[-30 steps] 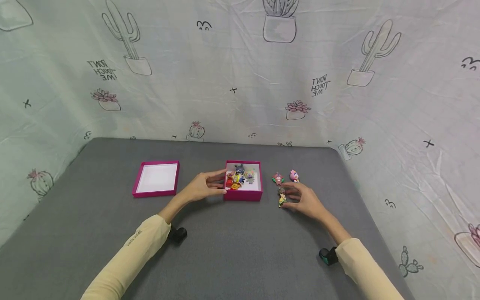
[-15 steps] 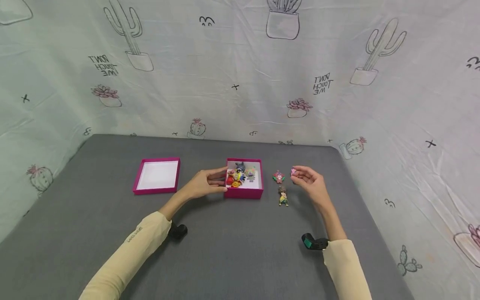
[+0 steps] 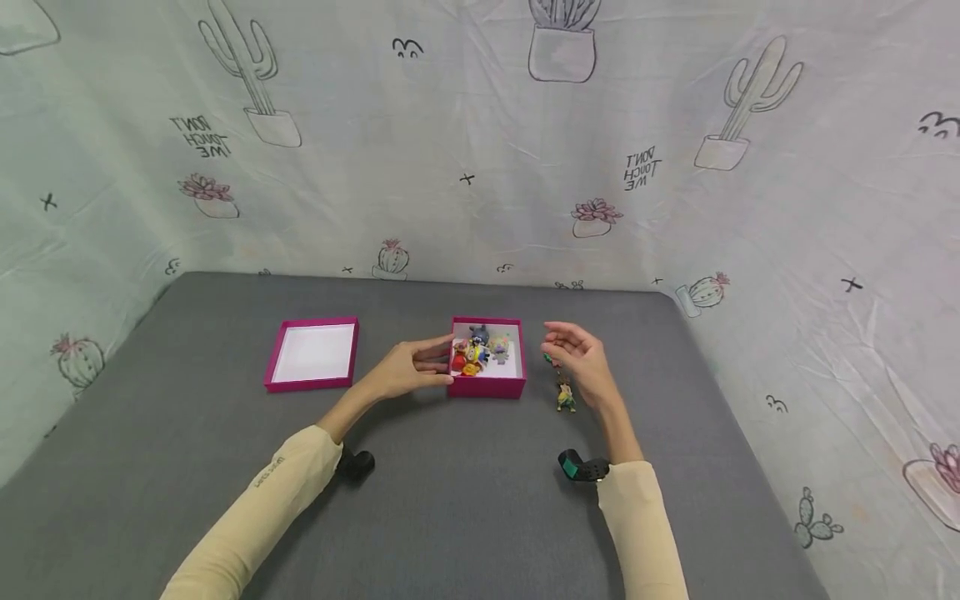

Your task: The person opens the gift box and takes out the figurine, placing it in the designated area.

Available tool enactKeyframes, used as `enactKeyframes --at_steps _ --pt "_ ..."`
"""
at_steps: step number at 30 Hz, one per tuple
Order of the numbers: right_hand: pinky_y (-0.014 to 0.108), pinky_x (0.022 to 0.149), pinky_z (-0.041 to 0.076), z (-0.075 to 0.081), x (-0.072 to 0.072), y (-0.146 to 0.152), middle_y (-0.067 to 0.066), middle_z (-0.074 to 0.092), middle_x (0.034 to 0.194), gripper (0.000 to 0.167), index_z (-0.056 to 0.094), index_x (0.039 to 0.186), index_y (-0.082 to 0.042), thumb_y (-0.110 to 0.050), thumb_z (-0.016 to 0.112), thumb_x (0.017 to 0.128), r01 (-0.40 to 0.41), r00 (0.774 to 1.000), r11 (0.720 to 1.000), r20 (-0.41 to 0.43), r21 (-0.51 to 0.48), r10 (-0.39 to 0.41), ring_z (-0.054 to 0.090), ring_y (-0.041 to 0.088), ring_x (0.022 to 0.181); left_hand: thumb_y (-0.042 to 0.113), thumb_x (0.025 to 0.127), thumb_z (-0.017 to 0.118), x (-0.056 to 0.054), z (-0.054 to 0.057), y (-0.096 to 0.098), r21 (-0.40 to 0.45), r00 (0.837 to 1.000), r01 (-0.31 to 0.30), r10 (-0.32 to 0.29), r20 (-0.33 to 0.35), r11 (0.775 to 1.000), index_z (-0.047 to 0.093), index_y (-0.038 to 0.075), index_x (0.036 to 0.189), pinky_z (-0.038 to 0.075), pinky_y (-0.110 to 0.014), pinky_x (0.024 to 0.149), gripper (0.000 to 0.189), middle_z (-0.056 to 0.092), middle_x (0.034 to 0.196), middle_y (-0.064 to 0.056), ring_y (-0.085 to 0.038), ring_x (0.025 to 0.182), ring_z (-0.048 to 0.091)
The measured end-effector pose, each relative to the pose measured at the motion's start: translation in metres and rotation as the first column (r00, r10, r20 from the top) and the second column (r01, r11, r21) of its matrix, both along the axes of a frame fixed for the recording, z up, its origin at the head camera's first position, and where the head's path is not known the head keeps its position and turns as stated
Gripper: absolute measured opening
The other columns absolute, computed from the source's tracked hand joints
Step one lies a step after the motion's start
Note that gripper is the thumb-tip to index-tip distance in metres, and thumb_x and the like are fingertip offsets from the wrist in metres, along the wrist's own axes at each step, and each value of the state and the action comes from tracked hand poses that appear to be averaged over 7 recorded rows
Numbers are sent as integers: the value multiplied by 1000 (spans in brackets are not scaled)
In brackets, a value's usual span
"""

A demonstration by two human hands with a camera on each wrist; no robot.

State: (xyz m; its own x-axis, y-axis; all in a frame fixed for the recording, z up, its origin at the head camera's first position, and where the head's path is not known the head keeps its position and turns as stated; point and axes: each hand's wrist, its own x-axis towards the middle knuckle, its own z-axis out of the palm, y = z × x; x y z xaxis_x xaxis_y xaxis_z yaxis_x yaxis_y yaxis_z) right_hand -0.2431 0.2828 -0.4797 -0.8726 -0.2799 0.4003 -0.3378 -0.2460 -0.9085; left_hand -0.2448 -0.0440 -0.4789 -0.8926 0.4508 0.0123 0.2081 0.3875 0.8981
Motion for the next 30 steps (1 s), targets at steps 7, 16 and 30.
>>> enactKeyframes --at_steps 7,16,30 --pt "31 54 39 2 -22 -8 5 62 101 32 56 123 9 3 60 92 -72 997 978 44 197 64 54 11 77 20 80 80 -1 0 -2 -3 1000 -20 20 -3 1000 45 20 145 51 -37 93 74 51 138 -15 -22 111 63" --pt "49 46 27 18 -57 -10 8 62 87 38 55 122 15 -1 65 89 -225 974 877 129 424 187 35 26 56 20 81 79 -2 0 -2 7 1000 -2 2 -3 1000 44 17 145 51 -36 93 73 50 139 -15 -23 111 62" --pt "40 73 43 30 -90 -29 18 60 106 30 65 112 10 -4 70 86 -366 931 672 253 644 264 44 21 80 18 81 79 1 -3 2 40 1000 22 -21 -23 999 44 14 145 53 -35 89 73 51 138 -16 -22 105 66"
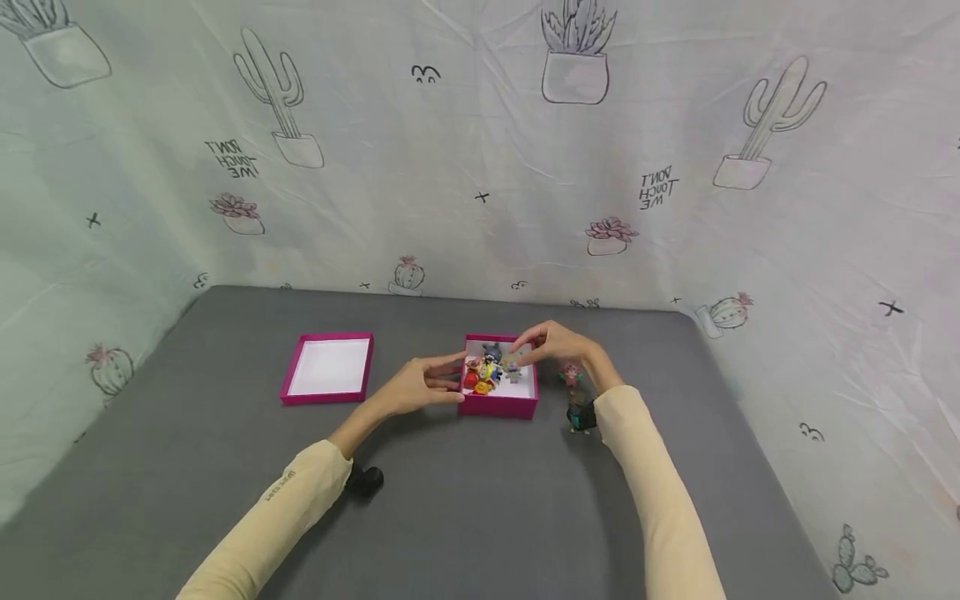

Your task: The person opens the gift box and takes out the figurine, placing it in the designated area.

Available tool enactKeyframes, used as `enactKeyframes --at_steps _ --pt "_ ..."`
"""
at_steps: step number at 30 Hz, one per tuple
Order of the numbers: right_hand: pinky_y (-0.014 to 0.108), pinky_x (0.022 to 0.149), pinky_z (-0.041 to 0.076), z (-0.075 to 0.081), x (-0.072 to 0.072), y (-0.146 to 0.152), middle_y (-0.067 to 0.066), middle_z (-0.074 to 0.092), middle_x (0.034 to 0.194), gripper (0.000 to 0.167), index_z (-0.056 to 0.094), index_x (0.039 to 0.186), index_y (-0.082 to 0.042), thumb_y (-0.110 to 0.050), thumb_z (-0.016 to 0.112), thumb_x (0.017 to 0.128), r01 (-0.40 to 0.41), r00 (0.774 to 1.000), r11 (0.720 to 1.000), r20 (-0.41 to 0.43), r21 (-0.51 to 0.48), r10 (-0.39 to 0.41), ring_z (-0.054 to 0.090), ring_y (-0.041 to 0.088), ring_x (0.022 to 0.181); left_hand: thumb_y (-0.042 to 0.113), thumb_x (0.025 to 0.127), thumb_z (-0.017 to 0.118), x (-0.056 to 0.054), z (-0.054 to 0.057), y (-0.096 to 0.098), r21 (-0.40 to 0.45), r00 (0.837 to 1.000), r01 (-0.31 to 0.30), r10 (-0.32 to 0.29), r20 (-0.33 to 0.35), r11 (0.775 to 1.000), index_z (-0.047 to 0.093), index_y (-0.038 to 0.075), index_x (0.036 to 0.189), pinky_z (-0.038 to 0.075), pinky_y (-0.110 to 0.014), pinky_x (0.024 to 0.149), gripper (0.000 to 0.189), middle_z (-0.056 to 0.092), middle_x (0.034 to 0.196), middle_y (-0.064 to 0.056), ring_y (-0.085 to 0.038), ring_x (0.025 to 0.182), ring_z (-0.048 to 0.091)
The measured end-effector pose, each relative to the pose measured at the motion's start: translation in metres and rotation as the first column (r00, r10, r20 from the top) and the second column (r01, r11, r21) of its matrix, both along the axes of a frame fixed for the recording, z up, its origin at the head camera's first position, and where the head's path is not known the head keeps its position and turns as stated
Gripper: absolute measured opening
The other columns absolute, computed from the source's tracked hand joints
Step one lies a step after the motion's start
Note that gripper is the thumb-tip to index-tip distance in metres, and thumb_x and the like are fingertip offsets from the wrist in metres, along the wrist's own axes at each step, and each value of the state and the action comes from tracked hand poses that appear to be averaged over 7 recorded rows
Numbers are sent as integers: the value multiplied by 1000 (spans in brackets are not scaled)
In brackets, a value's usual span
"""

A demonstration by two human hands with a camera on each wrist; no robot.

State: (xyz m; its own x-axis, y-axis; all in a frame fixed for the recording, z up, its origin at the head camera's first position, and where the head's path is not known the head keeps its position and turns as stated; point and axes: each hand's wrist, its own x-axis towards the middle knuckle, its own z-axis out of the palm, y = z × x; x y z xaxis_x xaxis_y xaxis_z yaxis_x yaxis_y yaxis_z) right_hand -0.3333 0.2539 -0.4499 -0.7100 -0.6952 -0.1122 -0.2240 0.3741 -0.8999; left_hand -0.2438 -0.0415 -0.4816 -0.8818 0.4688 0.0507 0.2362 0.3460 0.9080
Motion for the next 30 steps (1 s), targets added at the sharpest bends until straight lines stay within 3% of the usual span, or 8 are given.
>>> enactKeyframes --at_steps 3,7,11,15,23,26,30 --pt "36 77 45 -2 0 -3 18 58 113 28 68 109 5 -7 73 84 9 999 998 -47 68 -6 46 29 93 18 81 78 1 -1 3 2 1000 1 -1 9 1000 44 14 145 53 -35 89 73 51 138 -17 -22 105 65" --pt "34 73 41 -4 3 -3 19 54 101 32 69 112 2 -8 75 83 24 986 991 -167 132 -2 43 30 90 18 82 78 1 0 6 -4 1000 -1 1 11 1000 44 16 145 53 -35 90 72 51 138 -16 -22 106 65" --pt "32 65 35 -7 6 -6 20 49 88 38 70 115 -3 -15 78 80 60 949 980 -314 191 3 37 21 78 19 81 78 0 1 6 -3 1000 -11 11 12 1000 45 18 145 52 -35 90 72 51 138 -15 -21 106 65" --pt "31 62 32 -7 11 -11 19 48 86 42 72 114 -6 -22 81 76 110 906 968 -424 227 -4 35 20 73 19 81 78 -1 0 4 12 1000 -11 11 16 1000 45 17 145 52 -35 90 72 50 138 -17 -22 106 65" --pt "31 62 29 -10 15 -17 16 47 87 43 73 108 -1 -22 84 72 161 884 962 -465 221 -41 34 20 74 16 82 78 -2 0 2 30 1000 7 -7 6 1000 43 14 145 52 -35 91 72 48 140 -18 -24 109 64" --pt "29 61 26 -12 15 -19 10 44 80 45 73 106 -1 -22 86 69 166 876 956 -481 242 -30 31 17 72 15 82 78 -2 -1 2 33 1000 6 -7 13 999 43 14 145 52 -34 91 73 48 140 -18 -24 109 64" --pt "26 57 24 -15 15 -25 1 36 57 45 73 104 1 -18 87 66 171 870 953 -492 252 -26 22 12 56 14 82 78 -1 -2 1 32 1000 2 -3 15 999 43 13 145 52 -34 91 73 48 140 -18 -24 109 64"
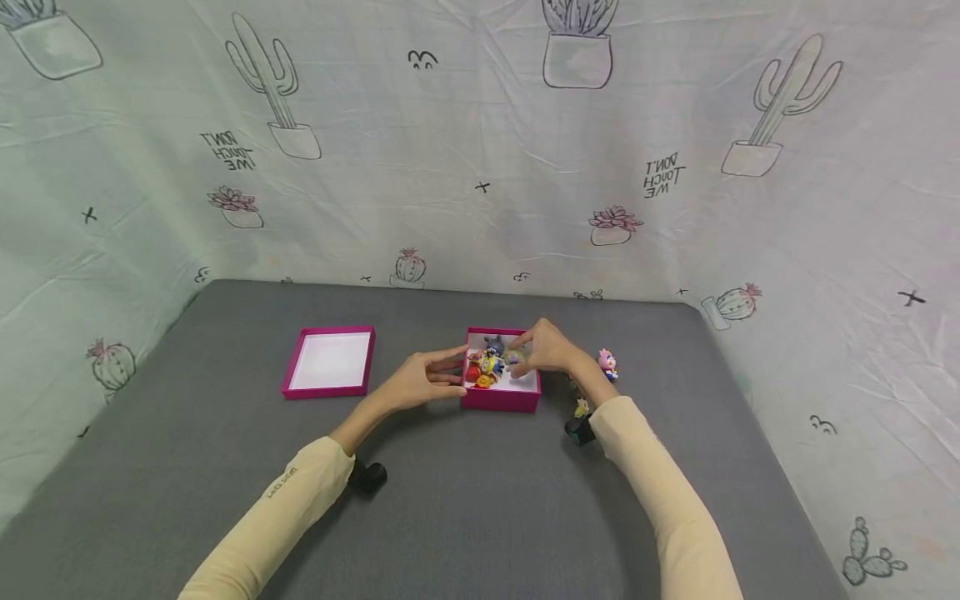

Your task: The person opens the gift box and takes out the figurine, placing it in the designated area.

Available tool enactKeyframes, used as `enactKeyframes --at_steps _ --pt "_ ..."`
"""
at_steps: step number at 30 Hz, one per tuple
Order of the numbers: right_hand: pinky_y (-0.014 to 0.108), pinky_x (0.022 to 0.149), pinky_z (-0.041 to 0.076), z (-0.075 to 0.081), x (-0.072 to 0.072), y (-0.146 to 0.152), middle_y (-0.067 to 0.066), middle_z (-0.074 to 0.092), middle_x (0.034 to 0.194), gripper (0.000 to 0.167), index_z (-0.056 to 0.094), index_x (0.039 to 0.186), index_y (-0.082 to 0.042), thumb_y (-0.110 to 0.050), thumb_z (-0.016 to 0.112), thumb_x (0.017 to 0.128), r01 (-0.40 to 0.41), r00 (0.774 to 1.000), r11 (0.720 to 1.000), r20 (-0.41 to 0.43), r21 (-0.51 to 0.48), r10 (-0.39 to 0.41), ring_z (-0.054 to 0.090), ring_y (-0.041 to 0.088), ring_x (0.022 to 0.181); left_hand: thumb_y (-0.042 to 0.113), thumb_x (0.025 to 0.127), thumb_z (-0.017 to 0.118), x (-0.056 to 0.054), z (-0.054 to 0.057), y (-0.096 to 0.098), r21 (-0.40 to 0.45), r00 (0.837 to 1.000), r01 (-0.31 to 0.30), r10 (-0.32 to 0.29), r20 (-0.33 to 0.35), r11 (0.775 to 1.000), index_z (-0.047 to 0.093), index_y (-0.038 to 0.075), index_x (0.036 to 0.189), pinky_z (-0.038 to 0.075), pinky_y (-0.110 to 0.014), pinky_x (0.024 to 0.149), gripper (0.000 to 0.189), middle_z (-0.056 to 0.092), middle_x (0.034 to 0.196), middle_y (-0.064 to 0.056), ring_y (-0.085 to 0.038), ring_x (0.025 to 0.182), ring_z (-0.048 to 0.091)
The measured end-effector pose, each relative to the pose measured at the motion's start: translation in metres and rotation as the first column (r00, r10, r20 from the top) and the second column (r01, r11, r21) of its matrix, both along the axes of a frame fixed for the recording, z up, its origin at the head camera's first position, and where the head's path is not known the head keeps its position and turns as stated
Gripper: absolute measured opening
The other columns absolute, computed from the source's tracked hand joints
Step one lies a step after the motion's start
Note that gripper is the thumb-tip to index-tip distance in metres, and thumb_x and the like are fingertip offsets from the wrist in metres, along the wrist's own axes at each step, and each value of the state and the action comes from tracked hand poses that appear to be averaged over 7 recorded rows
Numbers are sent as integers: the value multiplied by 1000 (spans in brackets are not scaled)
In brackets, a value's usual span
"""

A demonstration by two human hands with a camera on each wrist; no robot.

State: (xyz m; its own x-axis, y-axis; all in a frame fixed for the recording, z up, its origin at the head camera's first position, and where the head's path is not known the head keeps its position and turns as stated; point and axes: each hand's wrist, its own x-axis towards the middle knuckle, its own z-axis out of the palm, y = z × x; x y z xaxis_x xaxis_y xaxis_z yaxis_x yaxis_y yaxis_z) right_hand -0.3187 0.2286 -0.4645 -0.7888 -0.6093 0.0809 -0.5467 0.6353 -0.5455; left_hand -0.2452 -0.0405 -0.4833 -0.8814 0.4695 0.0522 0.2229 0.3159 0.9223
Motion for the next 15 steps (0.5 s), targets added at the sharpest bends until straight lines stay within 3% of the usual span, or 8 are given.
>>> enactKeyframes --at_steps 3,6,8,15 --pt "27 58 30 1 3 -5 3 52 50 43 74 102 2 -14 88 64 50 999 999 2 6 -50 22 10 51 15 82 78 0 0 0 -1 1000 -1 1 0 1000 43 13 146 52 -34 91 73 48 140 -18 -24 109 64" --pt "31 66 36 2 6 -8 13 71 79 42 74 101 1 -12 89 64 124 992 992 18 28 -124 38 15 60 15 82 78 1 1 0 -9 1000 -6 6 -3 1000 43 13 146 52 -34 91 73 48 140 -18 -24 109 64" --pt "35 73 40 3 8 -10 16 71 99 41 75 101 1 -11 89 64 156 987 987 21 42 -157 48 20 74 15 82 78 0 1 0 -15 1000 -9 9 -10 1000 43 14 146 52 -34 91 72 48 140 -17 -24 109 64" --pt "42 81 47 1 11 -10 18 70 105 38 75 100 0 -12 87 66 160 987 987 10 32 -161 56 25 87 16 81 78 1 0 1 -30 1000 -15 15 -20 999 43 13 145 52 -35 91 73 49 140 -16 -23 108 64"
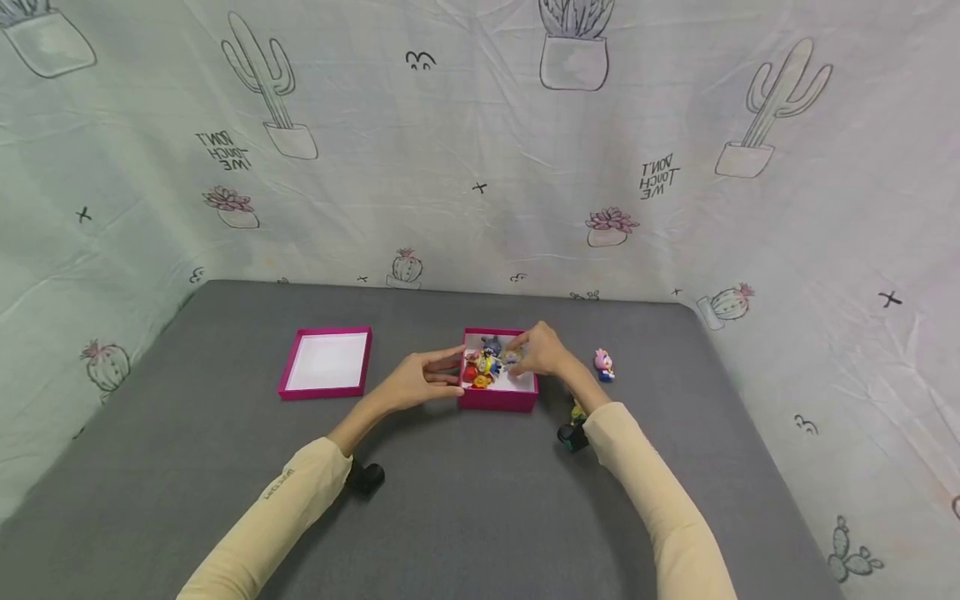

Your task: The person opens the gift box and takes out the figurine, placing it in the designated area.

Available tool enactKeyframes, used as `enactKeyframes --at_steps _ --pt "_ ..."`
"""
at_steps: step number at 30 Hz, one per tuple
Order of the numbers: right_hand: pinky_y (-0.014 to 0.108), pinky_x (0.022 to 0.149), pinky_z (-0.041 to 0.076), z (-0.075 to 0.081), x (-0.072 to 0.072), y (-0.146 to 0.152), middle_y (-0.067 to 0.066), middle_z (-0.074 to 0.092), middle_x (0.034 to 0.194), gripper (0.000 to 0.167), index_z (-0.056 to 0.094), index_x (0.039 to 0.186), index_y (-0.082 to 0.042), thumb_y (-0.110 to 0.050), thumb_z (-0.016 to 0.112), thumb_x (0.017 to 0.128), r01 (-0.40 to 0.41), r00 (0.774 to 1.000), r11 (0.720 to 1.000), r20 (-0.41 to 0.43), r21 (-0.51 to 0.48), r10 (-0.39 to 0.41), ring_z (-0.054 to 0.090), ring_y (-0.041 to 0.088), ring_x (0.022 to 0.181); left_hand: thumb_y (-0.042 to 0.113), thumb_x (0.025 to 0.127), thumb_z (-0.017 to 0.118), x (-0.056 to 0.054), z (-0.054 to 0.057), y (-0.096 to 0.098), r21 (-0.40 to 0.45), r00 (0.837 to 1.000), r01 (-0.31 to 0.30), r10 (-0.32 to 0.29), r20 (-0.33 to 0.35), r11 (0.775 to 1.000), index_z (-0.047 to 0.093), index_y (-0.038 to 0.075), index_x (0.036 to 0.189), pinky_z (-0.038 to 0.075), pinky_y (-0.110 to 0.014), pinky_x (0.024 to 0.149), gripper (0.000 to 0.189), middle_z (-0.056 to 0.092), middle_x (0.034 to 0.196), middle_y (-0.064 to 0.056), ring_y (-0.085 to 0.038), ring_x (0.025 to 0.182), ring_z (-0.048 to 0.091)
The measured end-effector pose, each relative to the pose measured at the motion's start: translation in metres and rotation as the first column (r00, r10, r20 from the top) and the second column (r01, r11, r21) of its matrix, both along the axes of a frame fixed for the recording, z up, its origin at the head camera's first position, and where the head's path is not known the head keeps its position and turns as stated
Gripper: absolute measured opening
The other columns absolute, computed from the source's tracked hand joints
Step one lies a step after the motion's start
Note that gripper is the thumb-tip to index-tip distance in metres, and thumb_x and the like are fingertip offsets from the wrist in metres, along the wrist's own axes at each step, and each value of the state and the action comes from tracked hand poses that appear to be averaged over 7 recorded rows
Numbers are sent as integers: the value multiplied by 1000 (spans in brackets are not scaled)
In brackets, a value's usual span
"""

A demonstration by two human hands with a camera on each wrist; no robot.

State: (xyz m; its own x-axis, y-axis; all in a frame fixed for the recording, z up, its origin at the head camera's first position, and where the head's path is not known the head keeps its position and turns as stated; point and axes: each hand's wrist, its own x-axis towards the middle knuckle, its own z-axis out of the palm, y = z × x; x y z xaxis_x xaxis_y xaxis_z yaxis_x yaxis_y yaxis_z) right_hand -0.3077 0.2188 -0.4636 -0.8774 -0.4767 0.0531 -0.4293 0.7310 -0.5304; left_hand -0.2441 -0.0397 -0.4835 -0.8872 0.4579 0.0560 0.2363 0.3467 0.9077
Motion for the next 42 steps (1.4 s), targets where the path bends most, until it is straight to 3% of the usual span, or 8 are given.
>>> enactKeyframes --at_steps 15,17,19,22,26,32,36,42 --pt "50 93 45 1 7 -5 21 66 111 38 75 98 0 -15 88 66 70 997 997 12 19 -71 57 34 103 16 81 79 -2 -2 -2 18 1000 9 -9 -4 1000 44 13 145 52 -35 91 73 49 139 -17 -24 108 64" --pt "46 88 48 1 8 -3 18 67 93 37 76 96 0 -16 89 65 76 997 997 1 -1 -76 57 31 93 17 80 79 -2 -1 -1 9 1000 7 -7 -7 1000 45 13 144 52 -35 91 73 50 139 -17 -23 107 64" --pt "37 70 48 3 9 -1 9 60 69 37 76 94 0 -15 90 63 62 998 997 -28 -38 -63 52 24 72 17 80 79 -2 1 0 3 1000 2 -2 -11 1000 46 13 144 52 -35 90 72 51 138 -17 -23 106 65" --pt "30 59 33 6 10 2 7 45 62 36 76 93 1 -14 90 63 48 996 996 -73 -73 -53 37 19 66 17 80 80 -2 3 1 -7 1000 -15 15 -11 1000 48 13 143 53 -34 90 71 52 137 -15 -21 105 66" --pt "31 62 30 9 14 7 18 49 87 38 75 97 0 -16 89 66 70 991 994 -105 -89 -80 37 22 77 17 79 80 -2 3 0 -5 999 -32 32 7 999 48 14 142 53 -34 90 71 53 136 -15 -22 106 65" --pt "35 65 35 11 18 11 23 52 100 43 74 102 -2 -19 89 66 119 984 982 -112 -146 -136 42 28 83 17 80 80 -1 3 -2 -10 999 -32 32 8 999 48 17 143 52 -34 91 71 52 137 -15 -23 108 64" --pt "49 80 46 12 22 12 22 54 111 43 73 103 -3 -19 88 66 120 985 980 -108 -159 -138 51 39 100 16 80 79 -1 3 -2 -8 1000 -24 24 11 1000 47 17 143 52 -35 92 70 51 139 -15 -23 109 64" --pt "56 90 45 12 23 12 19 60 118 43 72 105 -3 -19 88 68 121 984 981 -114 -152 -139 53 40 110 15 80 79 -1 3 0 -5 1000 -24 24 10 1000 47 15 143 52 -34 91 71 51 138 -16 -23 109 64"
